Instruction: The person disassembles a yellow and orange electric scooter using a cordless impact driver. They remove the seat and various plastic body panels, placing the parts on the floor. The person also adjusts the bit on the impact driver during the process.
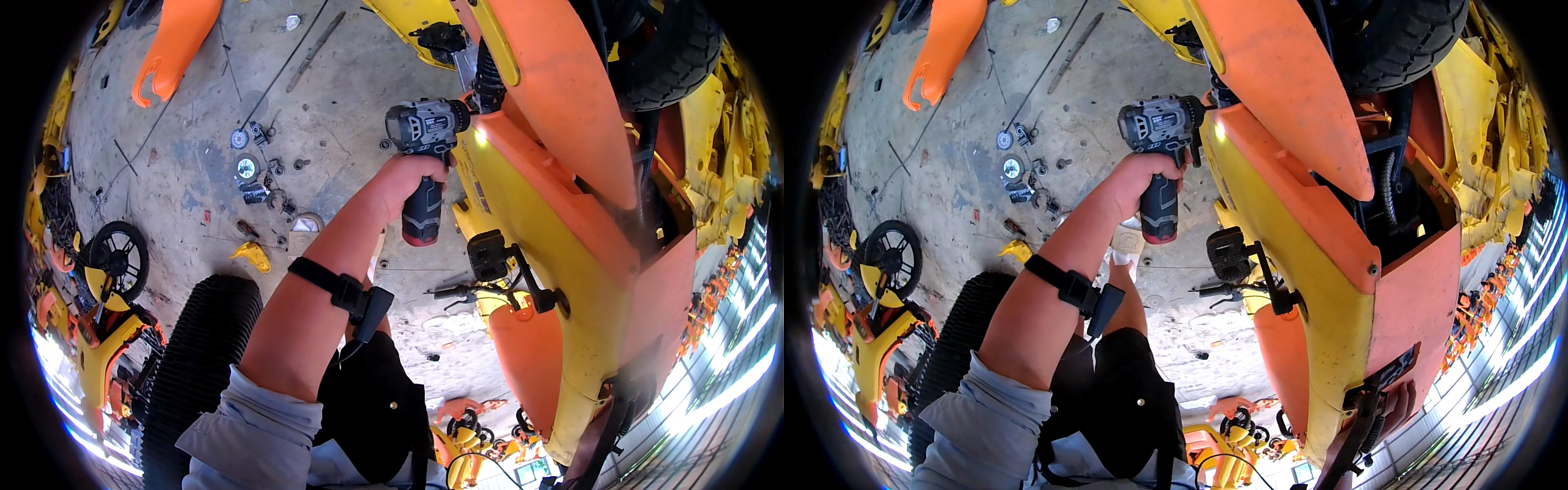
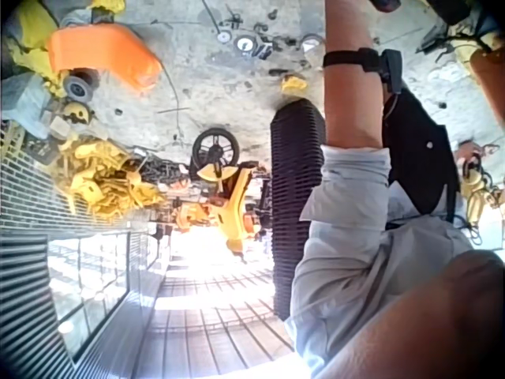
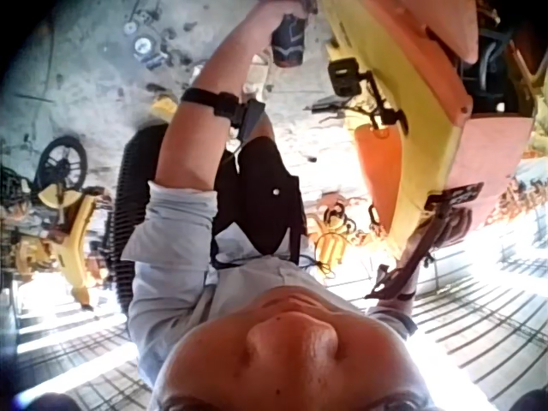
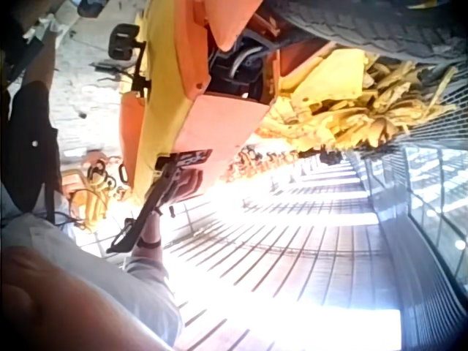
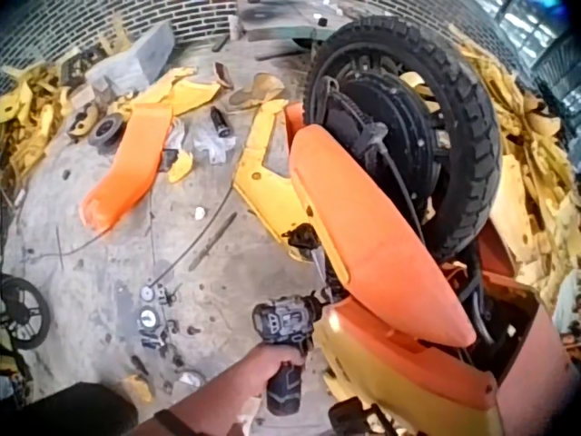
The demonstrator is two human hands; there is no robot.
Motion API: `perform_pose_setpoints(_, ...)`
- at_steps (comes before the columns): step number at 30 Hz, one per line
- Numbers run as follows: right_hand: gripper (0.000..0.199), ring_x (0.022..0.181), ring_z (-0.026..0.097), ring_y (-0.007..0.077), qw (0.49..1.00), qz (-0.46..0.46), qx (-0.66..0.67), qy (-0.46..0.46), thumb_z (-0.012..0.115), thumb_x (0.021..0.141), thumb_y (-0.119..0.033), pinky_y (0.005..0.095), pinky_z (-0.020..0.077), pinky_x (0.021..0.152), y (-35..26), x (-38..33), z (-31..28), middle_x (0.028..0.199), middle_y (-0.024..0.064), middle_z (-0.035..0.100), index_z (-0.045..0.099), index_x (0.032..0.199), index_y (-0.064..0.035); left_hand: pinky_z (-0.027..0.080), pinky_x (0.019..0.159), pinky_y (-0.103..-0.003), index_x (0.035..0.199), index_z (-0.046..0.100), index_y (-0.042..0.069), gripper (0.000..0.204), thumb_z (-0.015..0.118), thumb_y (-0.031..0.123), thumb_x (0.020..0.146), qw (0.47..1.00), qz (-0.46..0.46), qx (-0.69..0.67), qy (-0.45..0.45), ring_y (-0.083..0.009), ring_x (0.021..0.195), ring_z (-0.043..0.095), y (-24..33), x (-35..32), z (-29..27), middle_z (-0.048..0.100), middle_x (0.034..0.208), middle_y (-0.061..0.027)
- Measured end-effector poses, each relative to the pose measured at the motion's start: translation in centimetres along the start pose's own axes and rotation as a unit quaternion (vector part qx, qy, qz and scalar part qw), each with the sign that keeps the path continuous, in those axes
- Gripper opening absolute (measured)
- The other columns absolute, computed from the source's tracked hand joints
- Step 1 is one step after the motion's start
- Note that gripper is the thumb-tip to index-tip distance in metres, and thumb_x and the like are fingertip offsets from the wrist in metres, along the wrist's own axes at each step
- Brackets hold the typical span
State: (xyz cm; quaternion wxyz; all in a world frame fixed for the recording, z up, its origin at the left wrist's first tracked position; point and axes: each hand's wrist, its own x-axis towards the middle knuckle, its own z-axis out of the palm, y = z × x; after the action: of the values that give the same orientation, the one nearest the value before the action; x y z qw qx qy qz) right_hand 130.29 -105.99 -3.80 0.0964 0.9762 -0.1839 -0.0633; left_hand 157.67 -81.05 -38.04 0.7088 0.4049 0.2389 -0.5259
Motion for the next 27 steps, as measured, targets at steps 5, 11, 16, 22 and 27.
perform_pose_setpoints(5, 0.047, 0.132, 0.042, 0.0438, 0.998, 0.050, 0.024, 0.000, 0.038, 0.107, -0.038, 0.0603, 0.0375, 0.103, 0.8, -0.9, 0.3, 0.142, 0.0254, 0.042, 0.044, 0.133, 0.0005, 0.052, 0.068, -0.031, 0.098, 0.068, 0.003, 0.028, 0.062, 0.006, 0.071, 1.000, -0.005, -0.001, 0.004, -0.0190, 0.069, 0.062, 0.2, 0.4, -0.3, 0.063, 0.079, -0.0063)
perform_pose_setpoints(11, 0.045, 0.133, 0.042, 0.0436, 1.000, -0.003, 0.000, -0.018, 0.037, 0.108, -0.036, 0.0591, 0.0380, 0.103, 0.5, -0.4, -0.2, 0.141, 0.0250, 0.043, 0.047, 0.131, 0.0017, 0.051, 0.068, -0.031, 0.099, 0.068, 0.003, 0.029, 0.062, 0.005, 0.071, 0.999, -0.006, 0.036, 0.003, -0.0191, 0.069, 0.063, 0.8, 0.3, -0.2, 0.063, 0.079, -0.0061)
perform_pose_setpoints(16, 0.047, 0.132, 0.042, 0.0428, 1.000, 0.023, 0.007, -0.012, 0.037, 0.108, -0.037, 0.0587, 0.0375, 0.104, 0.8, -1.0, -0.3, 0.141, 0.0246, 0.044, 0.048, 0.130, 0.0024, 0.051, 0.067, -0.031, 0.098, 0.068, 0.003, 0.028, 0.062, 0.006, 0.071, 0.997, -0.023, 0.067, 0.006, -0.0186, 0.069, 0.063, 2.2, 0.4, 0.0, 0.063, 0.077, -0.0065)
perform_pose_setpoints(22, 0.048, 0.132, 0.042, 0.0420, 0.998, 0.055, 0.010, -0.008, 0.037, 0.107, -0.038, 0.0581, 0.0369, 0.105, 0.6, -1.4, -0.1, 0.141, 0.0241, 0.044, 0.048, 0.130, 0.0031, 0.052, 0.064, -0.030, 0.095, 0.069, 0.004, 0.025, 0.063, 0.007, 0.070, 0.994, -0.033, 0.106, -0.010, -0.0174, 0.068, 0.062, 3.7, 0.7, 0.2, 0.062, 0.077, -0.0059)
perform_pose_setpoints(27, 0.050, 0.132, 0.042, 0.0413, 0.998, 0.066, 0.019, -0.002, 0.037, 0.107, -0.039, 0.0577, 0.0364, 0.105, 0.6, -1.0, 0.1, 0.141, 0.0236, 0.045, 0.049, 0.130, 0.0038, 0.052, 0.063, -0.030, 0.094, 0.070, 0.004, 0.026, 0.063, 0.008, 0.070, 0.979, -0.057, 0.195, 0.000, -0.0163, 0.067, 0.061, 6.1, 0.9, -0.4, 0.062, 0.079, -0.0050)
